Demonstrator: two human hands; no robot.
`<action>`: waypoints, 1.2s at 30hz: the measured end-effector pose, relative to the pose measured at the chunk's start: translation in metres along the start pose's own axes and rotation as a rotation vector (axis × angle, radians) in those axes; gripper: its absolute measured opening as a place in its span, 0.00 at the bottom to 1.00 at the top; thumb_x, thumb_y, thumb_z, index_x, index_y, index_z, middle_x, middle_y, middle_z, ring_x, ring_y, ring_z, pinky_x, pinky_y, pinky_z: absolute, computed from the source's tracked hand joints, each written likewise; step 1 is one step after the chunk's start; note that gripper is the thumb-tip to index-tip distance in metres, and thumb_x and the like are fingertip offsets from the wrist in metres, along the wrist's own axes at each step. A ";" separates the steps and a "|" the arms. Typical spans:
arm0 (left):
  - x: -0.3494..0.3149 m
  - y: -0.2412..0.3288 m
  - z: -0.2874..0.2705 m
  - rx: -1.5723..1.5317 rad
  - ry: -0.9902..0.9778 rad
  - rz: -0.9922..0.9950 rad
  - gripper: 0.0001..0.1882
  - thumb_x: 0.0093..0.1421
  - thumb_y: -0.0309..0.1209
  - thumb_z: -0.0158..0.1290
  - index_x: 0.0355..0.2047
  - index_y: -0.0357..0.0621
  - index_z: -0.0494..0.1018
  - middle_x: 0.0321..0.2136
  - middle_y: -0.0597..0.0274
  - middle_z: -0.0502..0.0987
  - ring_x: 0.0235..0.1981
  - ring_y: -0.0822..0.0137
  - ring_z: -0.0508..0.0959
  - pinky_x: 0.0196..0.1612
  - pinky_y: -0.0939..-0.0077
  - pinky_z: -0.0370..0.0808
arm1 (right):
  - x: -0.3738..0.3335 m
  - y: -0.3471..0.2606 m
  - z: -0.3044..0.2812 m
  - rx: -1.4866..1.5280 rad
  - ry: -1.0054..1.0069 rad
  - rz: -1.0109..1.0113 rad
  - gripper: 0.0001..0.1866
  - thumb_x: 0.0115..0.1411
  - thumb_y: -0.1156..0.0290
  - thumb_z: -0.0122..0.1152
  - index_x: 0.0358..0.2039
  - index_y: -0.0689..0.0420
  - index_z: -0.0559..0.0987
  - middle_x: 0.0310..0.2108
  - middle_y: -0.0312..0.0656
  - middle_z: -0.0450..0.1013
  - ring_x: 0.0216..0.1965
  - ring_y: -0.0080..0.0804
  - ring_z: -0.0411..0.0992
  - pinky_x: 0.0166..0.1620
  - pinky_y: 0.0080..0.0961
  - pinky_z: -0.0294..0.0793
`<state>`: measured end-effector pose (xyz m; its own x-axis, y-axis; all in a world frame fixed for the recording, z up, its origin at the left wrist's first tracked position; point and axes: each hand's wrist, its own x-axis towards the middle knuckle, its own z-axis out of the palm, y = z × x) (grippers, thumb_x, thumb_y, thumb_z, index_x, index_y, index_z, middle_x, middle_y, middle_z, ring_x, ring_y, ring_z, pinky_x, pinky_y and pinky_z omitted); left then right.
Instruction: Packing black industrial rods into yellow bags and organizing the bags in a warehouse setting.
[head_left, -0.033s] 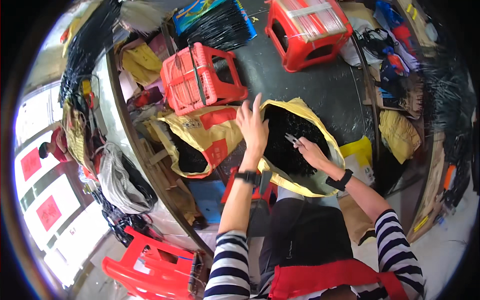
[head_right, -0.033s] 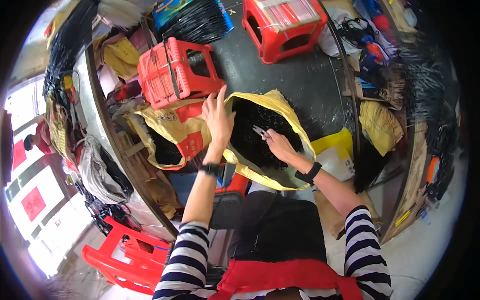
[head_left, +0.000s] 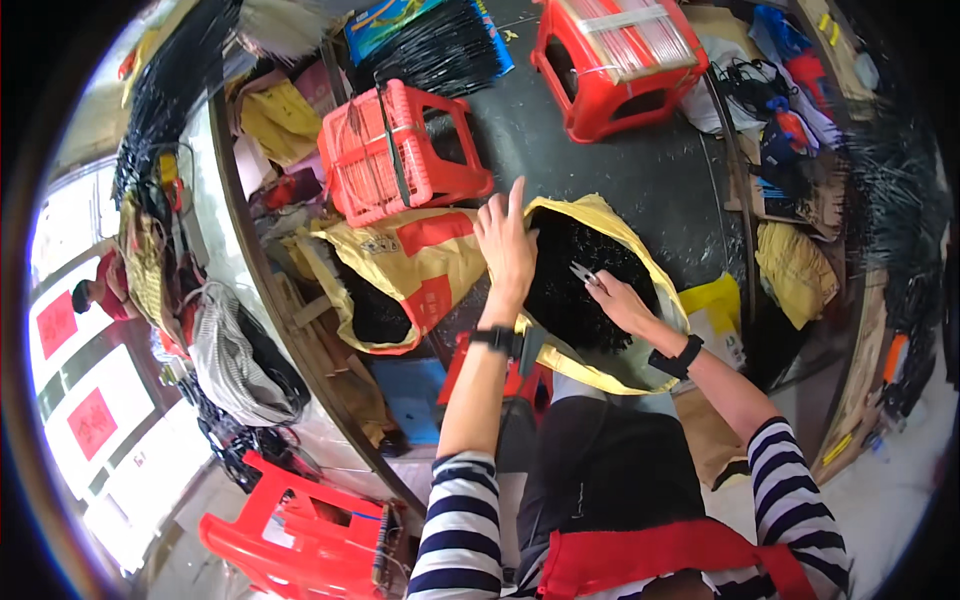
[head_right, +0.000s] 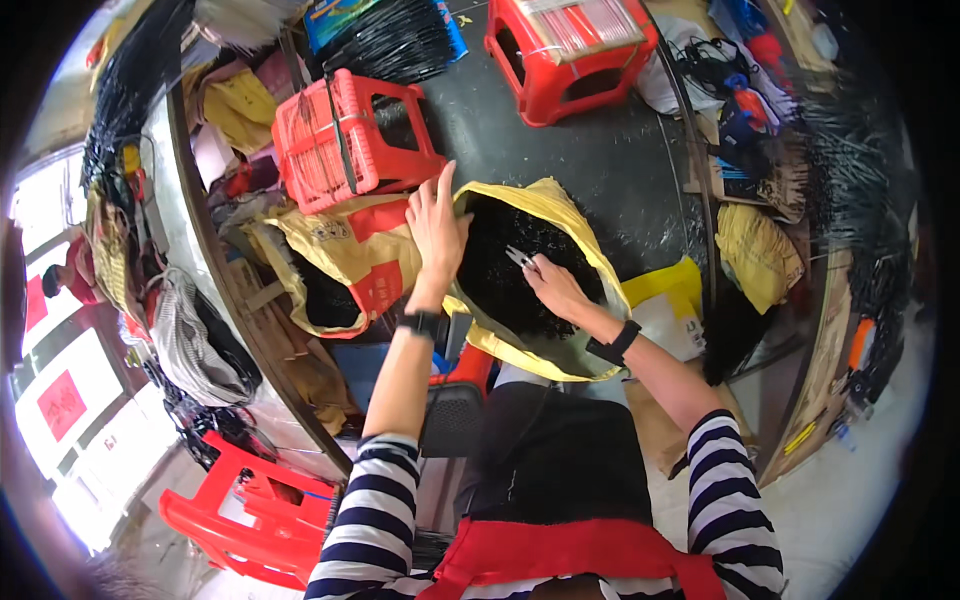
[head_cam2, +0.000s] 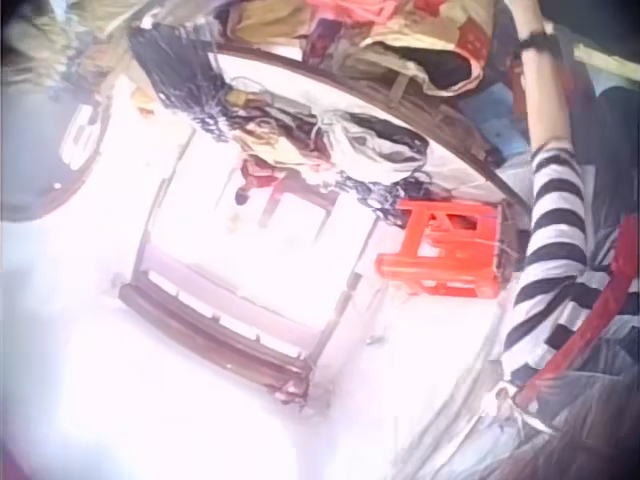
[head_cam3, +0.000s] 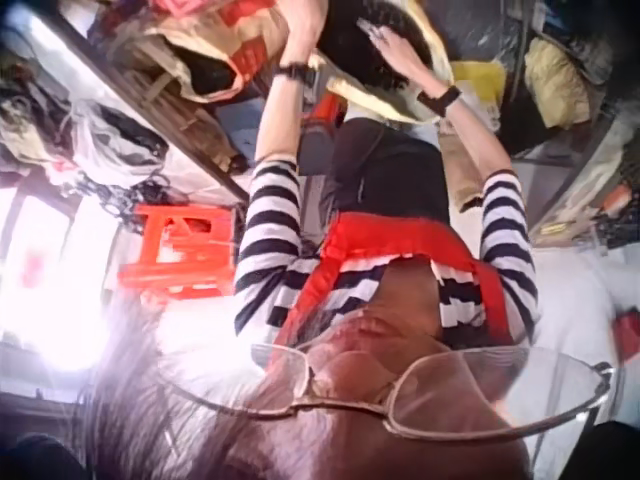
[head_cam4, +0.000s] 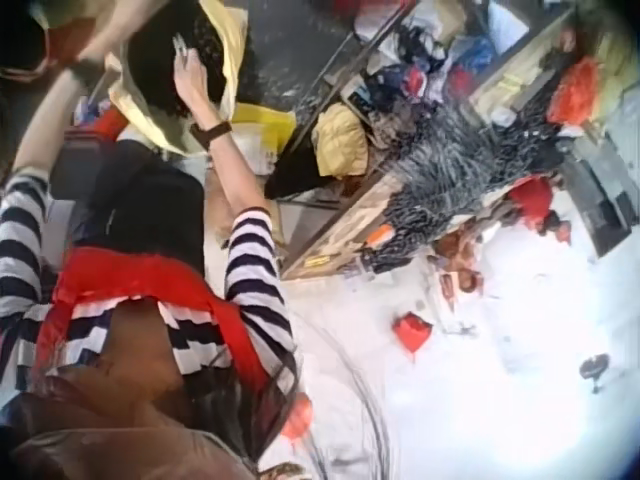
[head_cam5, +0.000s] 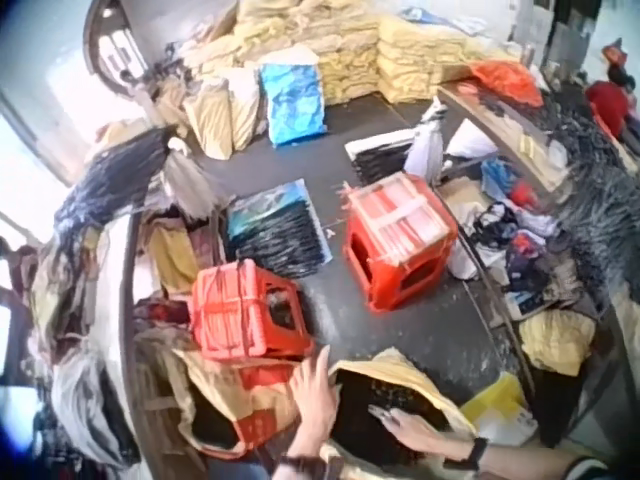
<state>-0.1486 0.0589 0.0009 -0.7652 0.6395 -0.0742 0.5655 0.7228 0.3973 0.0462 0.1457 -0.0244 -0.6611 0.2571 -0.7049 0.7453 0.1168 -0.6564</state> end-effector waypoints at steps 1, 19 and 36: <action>0.008 -0.007 0.005 0.026 -0.041 -0.001 0.27 0.49 0.24 0.58 0.51 0.53 0.68 0.41 0.51 0.73 0.43 0.53 0.74 0.43 0.58 0.72 | 0.009 0.003 0.004 -0.017 -0.011 0.006 0.13 0.63 0.65 0.46 0.36 0.63 0.70 0.29 0.54 0.75 0.34 0.55 0.73 0.38 0.42 0.71; -0.148 0.013 0.059 -0.135 -0.302 0.051 0.13 0.51 0.21 0.49 0.39 0.44 0.69 0.25 0.58 0.75 0.27 0.58 0.78 0.29 0.64 0.75 | 0.020 0.051 0.052 -0.295 0.106 -0.319 0.19 0.62 0.67 0.48 0.49 0.66 0.68 0.49 0.60 0.68 0.53 0.54 0.64 0.53 0.40 0.64; -0.105 0.020 0.024 -0.044 -0.153 0.075 0.17 0.48 0.25 0.54 0.41 0.50 0.71 0.34 0.59 0.70 0.42 0.58 0.70 0.44 0.63 0.65 | 0.073 0.062 0.062 0.228 0.182 -0.403 0.14 0.62 0.69 0.49 0.45 0.63 0.72 0.34 0.45 0.77 0.32 0.46 0.74 0.38 0.39 0.72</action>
<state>-0.0495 0.0128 -0.0052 -0.6637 0.7261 -0.1797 0.6029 0.6615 0.4460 0.0390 0.1128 -0.1337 -0.8517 0.4003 -0.3383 0.3825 0.0336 -0.9233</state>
